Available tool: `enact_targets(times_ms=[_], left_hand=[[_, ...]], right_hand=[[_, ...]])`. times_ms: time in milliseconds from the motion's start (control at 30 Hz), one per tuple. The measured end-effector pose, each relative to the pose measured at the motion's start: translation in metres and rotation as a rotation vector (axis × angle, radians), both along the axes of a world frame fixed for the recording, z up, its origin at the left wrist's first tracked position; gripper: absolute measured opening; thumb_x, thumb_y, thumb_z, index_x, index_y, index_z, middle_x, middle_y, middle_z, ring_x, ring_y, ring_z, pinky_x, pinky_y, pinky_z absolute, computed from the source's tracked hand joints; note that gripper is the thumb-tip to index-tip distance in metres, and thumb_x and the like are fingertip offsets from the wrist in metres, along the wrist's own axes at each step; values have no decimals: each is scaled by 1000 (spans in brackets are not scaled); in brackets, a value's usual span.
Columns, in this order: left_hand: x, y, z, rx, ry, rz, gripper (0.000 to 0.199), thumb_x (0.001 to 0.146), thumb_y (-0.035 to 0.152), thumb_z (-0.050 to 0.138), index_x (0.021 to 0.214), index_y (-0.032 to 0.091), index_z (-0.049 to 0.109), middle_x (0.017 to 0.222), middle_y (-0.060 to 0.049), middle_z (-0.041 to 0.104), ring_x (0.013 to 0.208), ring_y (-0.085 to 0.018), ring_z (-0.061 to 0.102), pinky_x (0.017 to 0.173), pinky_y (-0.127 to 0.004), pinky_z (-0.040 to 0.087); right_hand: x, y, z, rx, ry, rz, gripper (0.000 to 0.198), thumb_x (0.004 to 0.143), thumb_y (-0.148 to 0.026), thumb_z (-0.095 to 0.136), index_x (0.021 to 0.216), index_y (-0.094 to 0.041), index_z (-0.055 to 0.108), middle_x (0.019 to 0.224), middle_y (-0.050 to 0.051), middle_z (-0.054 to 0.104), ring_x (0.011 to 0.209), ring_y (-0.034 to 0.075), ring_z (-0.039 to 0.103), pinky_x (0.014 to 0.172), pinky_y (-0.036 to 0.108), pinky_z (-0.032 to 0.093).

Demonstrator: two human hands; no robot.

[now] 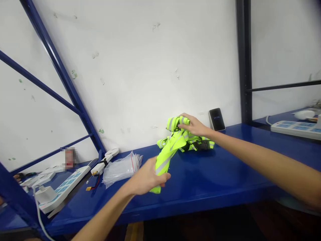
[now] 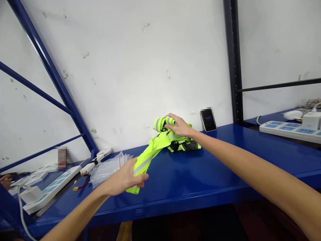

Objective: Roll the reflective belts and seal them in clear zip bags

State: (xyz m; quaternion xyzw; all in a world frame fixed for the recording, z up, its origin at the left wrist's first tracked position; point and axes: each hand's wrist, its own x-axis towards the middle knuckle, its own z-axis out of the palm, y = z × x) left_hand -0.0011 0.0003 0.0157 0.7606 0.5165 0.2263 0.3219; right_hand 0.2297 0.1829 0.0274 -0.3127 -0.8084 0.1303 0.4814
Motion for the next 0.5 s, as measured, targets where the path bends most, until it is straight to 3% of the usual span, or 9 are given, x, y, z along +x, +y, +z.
enact_targets(times_ms=[67,133,200,267,367,500], left_hand=[[-1,3,31,341,479,94,28,74,36,59,95,17,54,72,-4,63,64,-21,60,58,-28,39],[-1,8,57,538,852,116,29,69,31,57,95,17,58,66,-5,61,62,-23,59,59,-30,38],[-3,16,75,607,1019,35,26,67,31,56,89,18,60,59,-4,57,60,-24,57,59,-31,37],[-7,27,83,612,1032,-44,19,65,31,57,80,19,60,55,-2,54,59,-22,56,60,-30,36],[-20,46,80,410,828,-128,20,63,30,58,80,20,60,59,0,56,57,-18,54,56,-28,36],[-39,75,56,-177,289,-135,34,59,22,56,94,21,58,73,2,62,57,-16,59,50,-25,41]], right_hand=[[-6,-10,-11,13,-47,65,36,84,-29,55,119,-20,56,101,5,64,72,18,56,72,31,44],[-17,-24,-26,23,-160,227,34,83,-21,53,116,-20,59,106,6,65,84,20,59,79,32,45],[-27,-41,-41,-26,-293,394,36,80,-16,54,116,-20,60,110,7,65,93,21,59,83,31,44],[-36,-55,-51,-98,-361,526,36,80,-17,55,116,-18,60,110,7,64,98,22,58,86,31,44],[-41,-66,-55,-208,-396,735,27,82,-19,54,109,-15,61,101,5,65,88,19,59,79,28,46],[-38,-73,-50,-259,-448,944,18,86,-29,57,91,-12,59,84,3,59,72,13,50,67,23,44]])
